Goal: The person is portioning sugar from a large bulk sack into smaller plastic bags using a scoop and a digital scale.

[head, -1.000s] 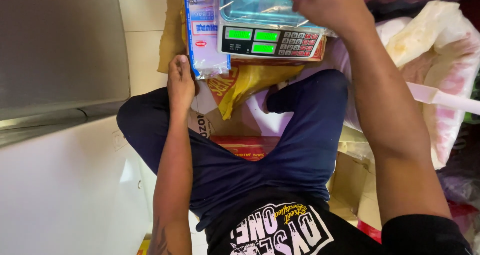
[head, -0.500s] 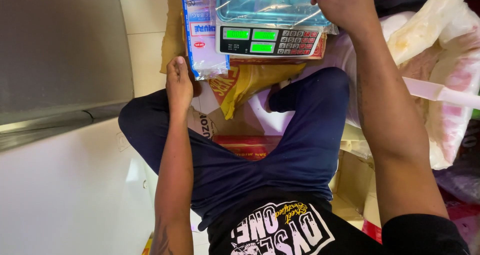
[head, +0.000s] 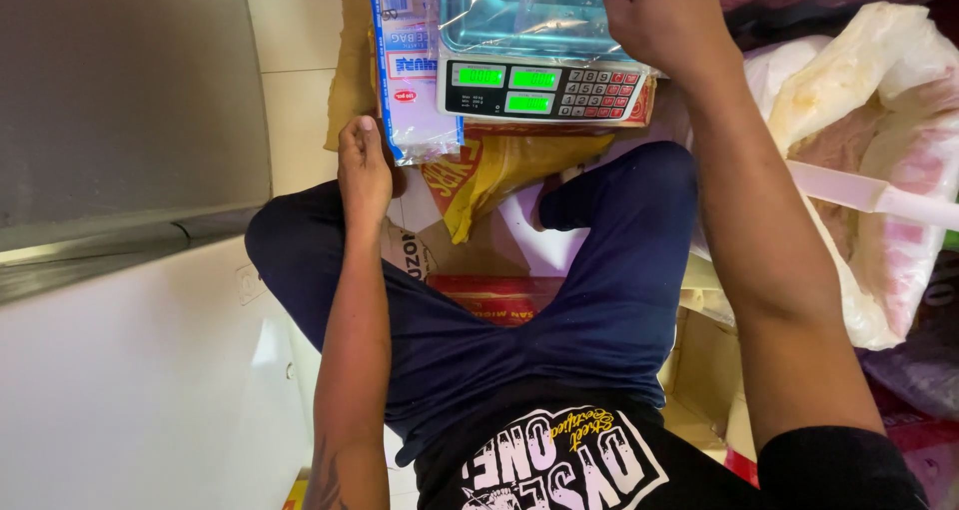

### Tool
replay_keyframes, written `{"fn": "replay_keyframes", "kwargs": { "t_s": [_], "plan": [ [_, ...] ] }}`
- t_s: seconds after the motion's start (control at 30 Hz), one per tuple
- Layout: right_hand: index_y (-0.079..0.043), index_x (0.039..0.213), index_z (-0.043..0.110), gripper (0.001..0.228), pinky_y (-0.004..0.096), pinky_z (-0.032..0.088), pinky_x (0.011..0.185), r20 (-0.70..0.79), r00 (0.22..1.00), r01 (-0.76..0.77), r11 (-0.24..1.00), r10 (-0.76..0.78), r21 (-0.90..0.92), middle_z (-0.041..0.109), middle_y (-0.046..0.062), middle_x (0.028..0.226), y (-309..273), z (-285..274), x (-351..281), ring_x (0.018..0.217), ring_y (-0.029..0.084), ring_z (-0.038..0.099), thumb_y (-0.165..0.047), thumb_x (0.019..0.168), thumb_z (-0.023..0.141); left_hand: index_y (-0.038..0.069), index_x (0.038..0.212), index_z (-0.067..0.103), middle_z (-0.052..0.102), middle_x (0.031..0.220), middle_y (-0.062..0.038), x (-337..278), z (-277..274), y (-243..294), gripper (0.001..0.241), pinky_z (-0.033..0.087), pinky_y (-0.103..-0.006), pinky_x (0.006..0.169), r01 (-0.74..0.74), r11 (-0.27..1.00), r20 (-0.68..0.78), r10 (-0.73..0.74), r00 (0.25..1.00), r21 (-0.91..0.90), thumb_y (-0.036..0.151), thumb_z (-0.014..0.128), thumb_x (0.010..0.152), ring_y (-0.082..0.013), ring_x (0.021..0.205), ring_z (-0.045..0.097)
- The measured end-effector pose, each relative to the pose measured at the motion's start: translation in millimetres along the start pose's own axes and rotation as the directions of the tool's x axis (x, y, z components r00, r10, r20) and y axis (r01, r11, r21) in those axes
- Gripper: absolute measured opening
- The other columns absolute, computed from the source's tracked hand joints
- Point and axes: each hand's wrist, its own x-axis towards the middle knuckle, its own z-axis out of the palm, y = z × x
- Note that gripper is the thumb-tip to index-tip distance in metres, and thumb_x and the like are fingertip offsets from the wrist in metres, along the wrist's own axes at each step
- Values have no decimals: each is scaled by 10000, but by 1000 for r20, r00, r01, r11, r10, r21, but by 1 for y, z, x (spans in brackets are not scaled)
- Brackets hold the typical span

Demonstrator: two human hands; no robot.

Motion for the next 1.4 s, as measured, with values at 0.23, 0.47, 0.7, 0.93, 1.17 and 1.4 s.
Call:
{"fn": "replay_keyframes", "kwargs": {
  "t_s": [0.23,0.47,0.7,0.93,1.17,1.4],
  "plan": [
    [-49,1056,907,267,474,496,791,-42,993,106,980,-115,-166,744,154,947,0,23,4,821,376,636,41,836,785,-2,1434,580,695,1347,-180,6,6,-11,647,537,-381,1029,-103,993,-67,98,993,-66,547,438,1123,-284,1190,705],
    [53,1246,725,447,565,414,1156,-111,980,159,985,-165,-63,715,183,1350,-73,9,-9,1344,450,546,102,806,664,-43,1358,597,681,1203,-168,-8,0,-19,587,537,-374,966,-127,991,-130,120,984,-43,482,436,1151,-251,1053,674],
    [-3,998,806,217,633,532,894,-436,893,246,935,-116,254,794,220,1106,-186,36,-176,990,503,701,-110,925,632,48,1500,538,543,1263,-167,-59,-1,-33,422,551,-471,999,-207,975,-285,176,942,-85,327,600,1189,-325,1120,629],
    [-7,1097,832,125,504,616,864,-106,920,-202,687,378,698,807,164,1086,-201,71,-242,969,395,786,-74,993,810,69,1612,519,502,1441,-216,-147,21,-21,743,482,-533,1128,-443,896,169,441,882,-28,-44,738,911,-439,1369,516],
    [-113,1100,879,141,395,593,818,64,882,-343,544,466,766,814,83,999,-168,81,-253,894,270,779,-63,979,828,124,1746,364,553,1581,-247,-167,53,-66,809,362,-562,1280,-7,872,514,295,806,-490,185,771,1050,-404,1524,481],
    [-76,1053,862,111,442,596,860,128,923,-318,532,363,785,805,125,1003,-164,82,-247,919,332,764,-46,948,840,114,1343,790,788,1241,-115,-154,64,-88,309,530,-460,1129,-117,926,307,236,922,-360,222,811,1054,-221,1220,715]
  ]
}}
